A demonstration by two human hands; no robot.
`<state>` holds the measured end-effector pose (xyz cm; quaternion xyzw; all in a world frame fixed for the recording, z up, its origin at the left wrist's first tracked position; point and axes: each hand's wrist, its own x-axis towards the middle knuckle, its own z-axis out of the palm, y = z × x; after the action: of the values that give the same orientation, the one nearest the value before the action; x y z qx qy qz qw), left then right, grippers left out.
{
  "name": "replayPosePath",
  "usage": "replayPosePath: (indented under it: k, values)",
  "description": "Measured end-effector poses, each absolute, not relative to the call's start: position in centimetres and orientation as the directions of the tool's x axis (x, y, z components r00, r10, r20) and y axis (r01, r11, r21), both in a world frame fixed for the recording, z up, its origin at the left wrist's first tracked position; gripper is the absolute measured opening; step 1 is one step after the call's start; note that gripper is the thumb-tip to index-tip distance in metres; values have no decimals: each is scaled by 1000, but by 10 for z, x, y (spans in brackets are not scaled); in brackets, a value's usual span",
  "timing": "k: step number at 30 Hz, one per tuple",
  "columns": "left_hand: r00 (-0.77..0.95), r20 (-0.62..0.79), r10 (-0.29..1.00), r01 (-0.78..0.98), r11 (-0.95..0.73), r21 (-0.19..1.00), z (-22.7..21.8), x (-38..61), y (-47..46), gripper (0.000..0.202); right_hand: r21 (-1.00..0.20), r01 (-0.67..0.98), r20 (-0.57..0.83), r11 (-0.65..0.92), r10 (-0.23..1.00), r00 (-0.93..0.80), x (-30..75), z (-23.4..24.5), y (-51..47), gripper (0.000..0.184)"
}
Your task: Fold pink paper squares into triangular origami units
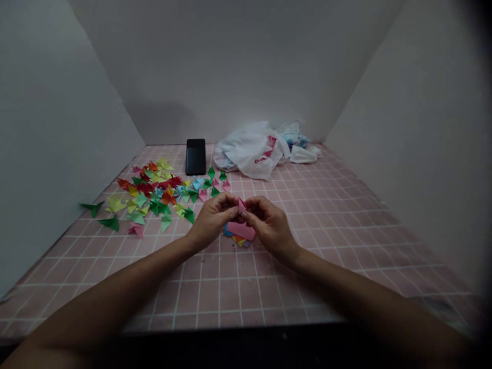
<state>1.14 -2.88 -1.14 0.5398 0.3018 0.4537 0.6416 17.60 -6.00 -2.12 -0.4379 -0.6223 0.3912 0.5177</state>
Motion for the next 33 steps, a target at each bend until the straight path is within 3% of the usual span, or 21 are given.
replayPosePath:
  k: [10, 16, 23, 33]
  values:
    - [367, 129, 921, -228, -45, 973, -22, 13, -26, 32, -929, 142, 334, 341, 940, -74, 177, -35, -56, 15]
    - [355, 69, 932, -246, 22, 969, -22, 11, -22, 37, -974, -224, 66, 37, 990, -124, 181, -35, -56, 24]
    - [405, 40, 913, -231, 60, 971, -22, 12, -22, 41, -907, -405, -54, -116, 985, -162, 182, -38, -53, 30]
    - [388, -92, 917, -113, 146, 983, -23, 10, -23, 18, -954, -289, -33, -85, 983, -181, 183, -40, -51, 29]
